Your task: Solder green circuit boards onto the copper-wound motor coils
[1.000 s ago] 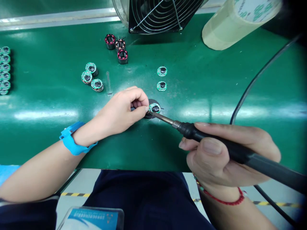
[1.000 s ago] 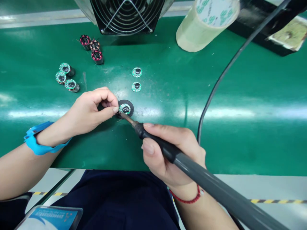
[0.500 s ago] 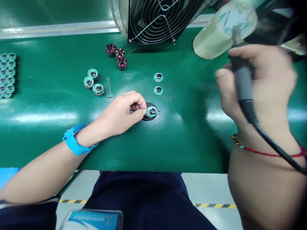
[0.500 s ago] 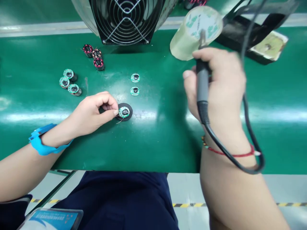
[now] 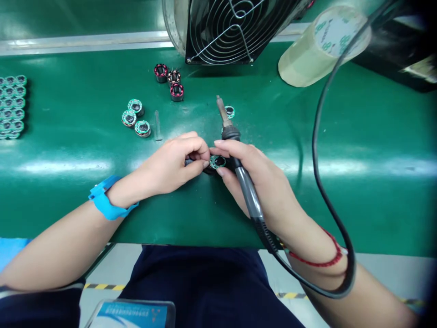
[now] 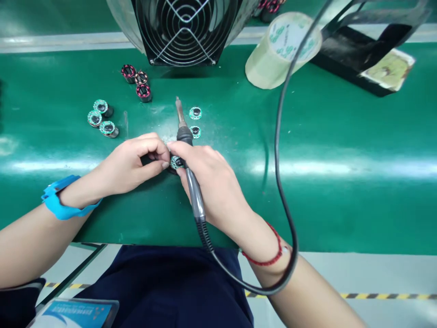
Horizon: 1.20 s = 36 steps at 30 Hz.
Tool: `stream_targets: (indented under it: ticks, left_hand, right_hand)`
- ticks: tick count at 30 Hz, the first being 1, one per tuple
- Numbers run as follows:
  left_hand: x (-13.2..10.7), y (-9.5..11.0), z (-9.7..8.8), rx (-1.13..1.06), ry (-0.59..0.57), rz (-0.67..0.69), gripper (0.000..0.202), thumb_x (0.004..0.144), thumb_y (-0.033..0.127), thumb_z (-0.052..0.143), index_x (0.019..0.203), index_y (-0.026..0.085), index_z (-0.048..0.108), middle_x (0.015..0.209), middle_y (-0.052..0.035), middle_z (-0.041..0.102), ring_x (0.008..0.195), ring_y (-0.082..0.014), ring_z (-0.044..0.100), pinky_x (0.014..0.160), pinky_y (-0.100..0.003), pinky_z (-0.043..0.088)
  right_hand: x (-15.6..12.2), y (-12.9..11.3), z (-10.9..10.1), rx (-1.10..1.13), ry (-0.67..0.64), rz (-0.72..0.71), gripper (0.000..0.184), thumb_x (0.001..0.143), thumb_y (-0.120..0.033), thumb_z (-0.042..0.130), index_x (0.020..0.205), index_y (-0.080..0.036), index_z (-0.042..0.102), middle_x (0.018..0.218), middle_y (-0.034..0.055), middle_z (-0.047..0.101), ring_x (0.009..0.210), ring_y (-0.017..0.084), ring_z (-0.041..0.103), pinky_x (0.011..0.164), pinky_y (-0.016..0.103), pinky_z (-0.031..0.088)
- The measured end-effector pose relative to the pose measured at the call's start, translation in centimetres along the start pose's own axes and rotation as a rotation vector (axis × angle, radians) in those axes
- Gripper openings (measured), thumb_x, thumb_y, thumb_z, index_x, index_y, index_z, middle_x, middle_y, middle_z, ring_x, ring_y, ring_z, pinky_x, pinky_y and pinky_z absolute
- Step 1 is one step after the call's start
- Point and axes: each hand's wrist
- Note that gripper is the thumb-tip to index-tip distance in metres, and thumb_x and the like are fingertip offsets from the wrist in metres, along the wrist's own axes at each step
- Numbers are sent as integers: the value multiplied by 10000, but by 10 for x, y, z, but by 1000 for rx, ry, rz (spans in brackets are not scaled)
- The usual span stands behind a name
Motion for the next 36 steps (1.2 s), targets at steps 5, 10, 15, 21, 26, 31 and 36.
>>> stream_targets:
  ticks: [5,10,15,21,26,31,36]
  left_hand:
    - [-1,2,-3,90,-82,66,84,822,89,572,814,167,545,844,-8,556,784,-121,510,710,-253,417]
    - [-2,3,3,-8,-19,43,90,852,99,570,792,163,550,817,2,525,738,-96,496,670,-220,417]
    - [0,4,5,-78,13,-11,81,849,124,583,775,156,570,796,4,529,718,-88,495,656,-209,414]
    - [0,7,5,-80,27,-54,101,828,129,587,734,150,558,764,8,526,675,-80,484,625,-204,404]
    - [-2,7,5,-75,61,-78,63,832,129,573,794,132,623,787,1,556,695,-76,513,647,-203,429]
    - [-3,10,6,-30,73,-110,107,802,71,549,745,135,612,750,14,546,674,-70,507,628,-204,417]
    - [-2,13,6,25,65,-167,109,778,67,547,716,135,606,746,11,540,650,-75,500,603,-224,406]
  right_hand:
    - [-3,4,4,29,21,15,492,867,-141,559,1306,-325,433,1134,25,700,972,198,680,815,365,567]
    - [-5,3,3,37,93,-39,532,868,-156,571,1346,-317,403,1168,46,682,1043,206,653,858,379,559]
    - [-8,0,-1,-28,79,-164,501,874,-149,530,1335,-326,440,1163,38,681,1078,204,631,846,377,534]
    - [-11,2,-2,-123,78,-206,434,896,-177,515,1311,-300,495,1111,41,707,1157,232,607,871,397,507]
    - [-10,3,-2,-156,148,-204,427,869,-154,569,1278,-267,520,946,27,735,965,212,662,802,372,518]
    - [-9,1,-2,-22,249,-137,438,881,-122,550,1300,-245,509,940,3,749,873,175,691,829,359,530]
    - [-17,1,-3,183,431,-9,412,877,-221,615,1282,-272,559,1056,22,721,811,171,715,706,333,586]
Point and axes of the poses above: each hand's wrist, its own x-axis towards the middle knuckle, its own z-axis out of the palm, y = z × x
